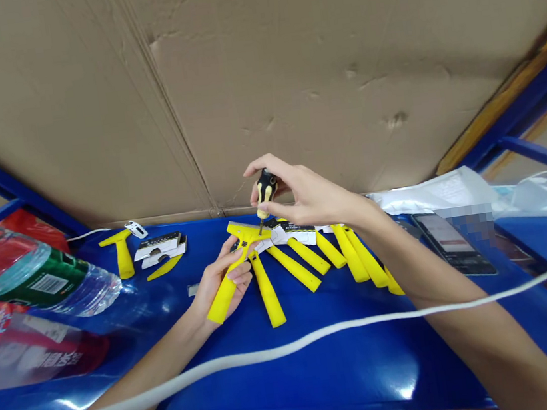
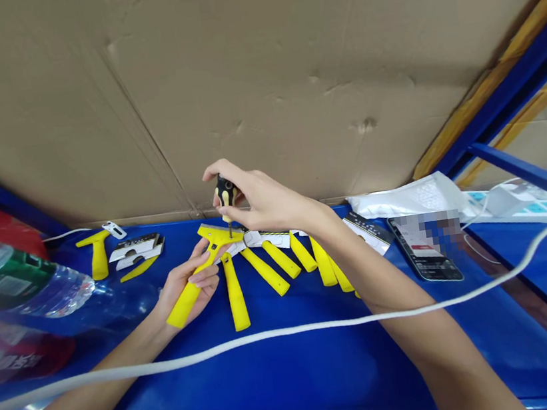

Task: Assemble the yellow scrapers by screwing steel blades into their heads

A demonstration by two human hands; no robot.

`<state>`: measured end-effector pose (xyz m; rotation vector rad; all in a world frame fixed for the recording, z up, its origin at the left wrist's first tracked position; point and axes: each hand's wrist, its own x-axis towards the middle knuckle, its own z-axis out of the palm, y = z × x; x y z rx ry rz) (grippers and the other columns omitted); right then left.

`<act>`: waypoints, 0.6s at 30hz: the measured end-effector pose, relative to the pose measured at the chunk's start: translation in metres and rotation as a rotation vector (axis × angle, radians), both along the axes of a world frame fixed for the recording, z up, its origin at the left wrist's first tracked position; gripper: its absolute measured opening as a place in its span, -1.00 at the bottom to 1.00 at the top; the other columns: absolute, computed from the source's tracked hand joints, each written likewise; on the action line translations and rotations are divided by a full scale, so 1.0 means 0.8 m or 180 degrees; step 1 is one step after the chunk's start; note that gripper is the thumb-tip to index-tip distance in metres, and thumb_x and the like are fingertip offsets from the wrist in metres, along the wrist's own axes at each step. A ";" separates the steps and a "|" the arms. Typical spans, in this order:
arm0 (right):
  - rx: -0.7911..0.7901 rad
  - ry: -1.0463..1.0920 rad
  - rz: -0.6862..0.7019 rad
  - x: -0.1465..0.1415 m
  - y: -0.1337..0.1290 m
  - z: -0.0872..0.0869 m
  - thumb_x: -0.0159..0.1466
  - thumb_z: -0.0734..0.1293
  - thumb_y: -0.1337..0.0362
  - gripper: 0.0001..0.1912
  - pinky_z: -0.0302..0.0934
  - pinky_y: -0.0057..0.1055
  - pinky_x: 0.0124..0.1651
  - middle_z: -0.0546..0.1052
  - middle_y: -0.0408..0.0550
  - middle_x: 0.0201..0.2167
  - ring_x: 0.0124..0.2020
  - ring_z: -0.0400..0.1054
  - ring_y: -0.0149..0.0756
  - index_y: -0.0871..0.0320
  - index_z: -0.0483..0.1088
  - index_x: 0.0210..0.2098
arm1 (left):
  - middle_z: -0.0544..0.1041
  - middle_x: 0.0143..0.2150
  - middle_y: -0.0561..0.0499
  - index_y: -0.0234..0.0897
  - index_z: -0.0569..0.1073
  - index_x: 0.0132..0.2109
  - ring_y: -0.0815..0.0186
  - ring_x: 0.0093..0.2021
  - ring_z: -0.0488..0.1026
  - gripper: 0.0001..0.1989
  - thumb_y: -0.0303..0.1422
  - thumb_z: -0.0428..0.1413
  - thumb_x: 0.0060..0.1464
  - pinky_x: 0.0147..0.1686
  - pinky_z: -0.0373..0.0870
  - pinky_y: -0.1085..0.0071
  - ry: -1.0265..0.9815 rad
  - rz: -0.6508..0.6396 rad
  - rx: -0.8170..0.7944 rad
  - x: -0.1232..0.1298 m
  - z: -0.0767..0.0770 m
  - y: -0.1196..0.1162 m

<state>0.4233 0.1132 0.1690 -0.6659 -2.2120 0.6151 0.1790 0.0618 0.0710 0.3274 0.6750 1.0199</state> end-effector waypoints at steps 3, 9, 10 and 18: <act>0.0032 -0.0073 -0.0131 0.001 0.000 0.001 0.44 0.47 0.29 -0.61 0.46 -0.20 -0.08 0.62 -0.10 -0.16 -0.17 0.56 -0.19 0.06 0.34 0.20 | 0.61 0.24 -0.24 -0.11 0.39 0.33 0.68 -0.63 0.28 -0.48 -0.65 0.09 0.35 -0.61 0.28 0.66 0.0021 0.0000 -0.0010 0.001 0.000 0.000; 0.0058 -0.0084 -0.0049 0.000 -0.002 0.003 0.43 0.42 0.33 -0.55 0.45 -0.22 -0.10 0.61 -0.03 0.00 -0.18 0.53 -0.25 0.07 0.28 0.25 | 0.62 0.22 -0.22 -0.12 0.41 0.29 0.68 -0.63 0.25 -0.51 -0.67 0.09 0.35 -0.61 0.27 0.66 0.0036 0.0034 -0.0015 0.002 0.001 -0.001; 0.0043 -0.0055 -0.0008 0.000 -0.002 0.002 0.41 0.40 0.36 -0.54 0.45 -0.23 -0.09 0.61 -0.01 0.03 -0.16 0.53 -0.25 0.08 0.27 0.25 | 0.62 0.22 -0.22 -0.13 0.41 0.29 0.68 -0.63 0.26 -0.52 -0.67 0.08 0.36 -0.62 0.27 0.66 0.0038 0.0041 -0.0017 0.002 0.002 -0.001; -0.0123 0.0056 0.0166 0.005 0.002 0.000 0.40 0.37 0.40 -0.51 0.49 -0.24 0.01 0.64 -0.06 -0.03 -0.09 0.56 -0.27 0.06 0.24 0.27 | 0.65 0.06 -0.12 -0.16 0.49 0.26 0.68 -0.65 0.26 -0.56 -0.66 0.04 0.40 -0.63 0.29 0.68 0.0000 0.0072 0.0056 0.001 -0.002 0.002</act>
